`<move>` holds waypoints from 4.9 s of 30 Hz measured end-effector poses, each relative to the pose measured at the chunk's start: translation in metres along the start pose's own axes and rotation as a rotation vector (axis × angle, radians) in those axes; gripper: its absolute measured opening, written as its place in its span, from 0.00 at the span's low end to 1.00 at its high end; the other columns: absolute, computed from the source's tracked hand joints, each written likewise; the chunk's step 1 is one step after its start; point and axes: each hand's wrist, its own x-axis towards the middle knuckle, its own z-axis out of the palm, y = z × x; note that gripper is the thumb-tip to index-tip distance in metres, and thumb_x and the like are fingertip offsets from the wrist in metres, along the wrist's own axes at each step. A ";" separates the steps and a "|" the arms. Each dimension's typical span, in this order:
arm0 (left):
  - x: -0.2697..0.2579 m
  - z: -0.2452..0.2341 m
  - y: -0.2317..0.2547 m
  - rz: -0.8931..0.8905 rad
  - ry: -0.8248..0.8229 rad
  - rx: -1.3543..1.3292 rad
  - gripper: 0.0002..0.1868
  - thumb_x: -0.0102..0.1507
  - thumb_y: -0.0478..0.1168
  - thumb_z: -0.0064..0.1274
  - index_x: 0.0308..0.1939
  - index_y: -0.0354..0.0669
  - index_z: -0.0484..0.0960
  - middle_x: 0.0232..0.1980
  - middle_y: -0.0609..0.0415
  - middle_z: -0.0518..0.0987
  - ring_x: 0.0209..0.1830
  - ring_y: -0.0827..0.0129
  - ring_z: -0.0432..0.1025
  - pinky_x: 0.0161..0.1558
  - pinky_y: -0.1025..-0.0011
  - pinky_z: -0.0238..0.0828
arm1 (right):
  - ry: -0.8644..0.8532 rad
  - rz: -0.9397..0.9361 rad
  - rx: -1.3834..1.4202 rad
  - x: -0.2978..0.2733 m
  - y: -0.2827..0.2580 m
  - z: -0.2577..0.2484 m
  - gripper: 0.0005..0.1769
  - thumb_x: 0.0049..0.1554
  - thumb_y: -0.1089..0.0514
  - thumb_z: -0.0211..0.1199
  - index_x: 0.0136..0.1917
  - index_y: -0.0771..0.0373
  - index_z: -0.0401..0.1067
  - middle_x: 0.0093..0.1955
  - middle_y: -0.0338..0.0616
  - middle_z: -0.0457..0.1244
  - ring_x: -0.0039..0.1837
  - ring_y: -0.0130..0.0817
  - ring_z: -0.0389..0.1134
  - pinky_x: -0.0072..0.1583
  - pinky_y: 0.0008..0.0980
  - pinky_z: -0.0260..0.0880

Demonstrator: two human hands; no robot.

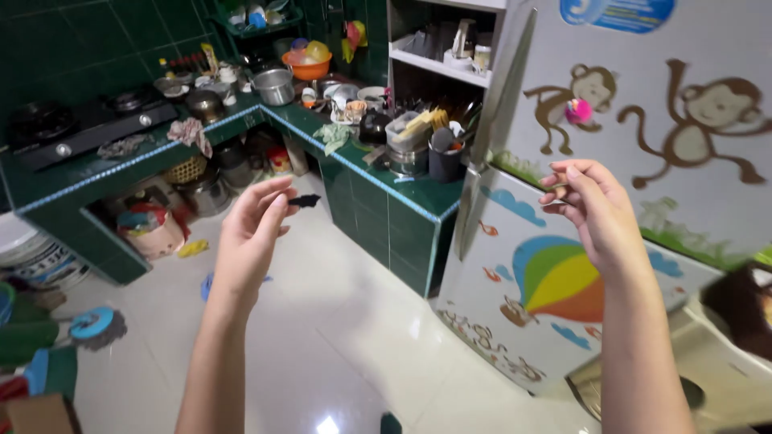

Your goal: The recorder folds a cloth, prepares a placemat, and brings plates from the kitchen to set a dining table.

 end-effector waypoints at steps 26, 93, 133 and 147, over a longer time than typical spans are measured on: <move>0.425 -0.009 -0.162 0.078 -0.337 -0.142 0.16 0.71 0.42 0.49 0.62 0.47 0.78 0.56 0.62 0.81 0.50 0.80 0.74 0.48 0.79 0.68 | 0.294 -0.028 -0.182 0.270 0.117 0.112 0.13 0.71 0.56 0.50 0.62 0.66 0.68 0.53 0.44 0.66 0.52 0.29 0.68 0.54 0.29 0.71; 0.941 0.296 -0.551 0.277 -1.150 -0.170 0.18 0.68 0.41 0.52 0.60 0.38 0.80 0.53 0.53 0.83 0.54 0.72 0.76 0.57 0.73 0.71 | 0.319 0.447 -0.466 0.680 0.366 0.119 0.23 0.62 0.47 0.56 0.66 0.58 0.72 0.58 0.39 0.68 0.59 0.26 0.68 0.59 0.33 0.71; 0.863 0.404 -0.647 0.479 -1.170 0.420 0.64 0.50 0.52 0.73 0.80 0.45 0.46 0.79 0.42 0.54 0.76 0.52 0.55 0.71 0.63 0.58 | 0.942 0.240 0.098 0.810 0.634 -0.023 0.15 0.62 0.62 0.44 0.58 0.66 0.67 0.55 0.51 0.67 0.53 0.49 0.73 0.45 0.52 0.76; 0.891 0.253 -0.523 0.532 -1.039 0.307 0.27 0.62 0.38 0.58 0.67 0.56 0.77 0.54 0.47 0.85 0.50 0.50 0.78 0.50 0.59 0.77 | 0.789 0.559 0.220 0.712 0.415 0.176 0.20 0.63 0.47 0.56 0.51 0.68 0.70 0.45 0.49 0.71 0.46 0.38 0.74 0.50 0.39 0.79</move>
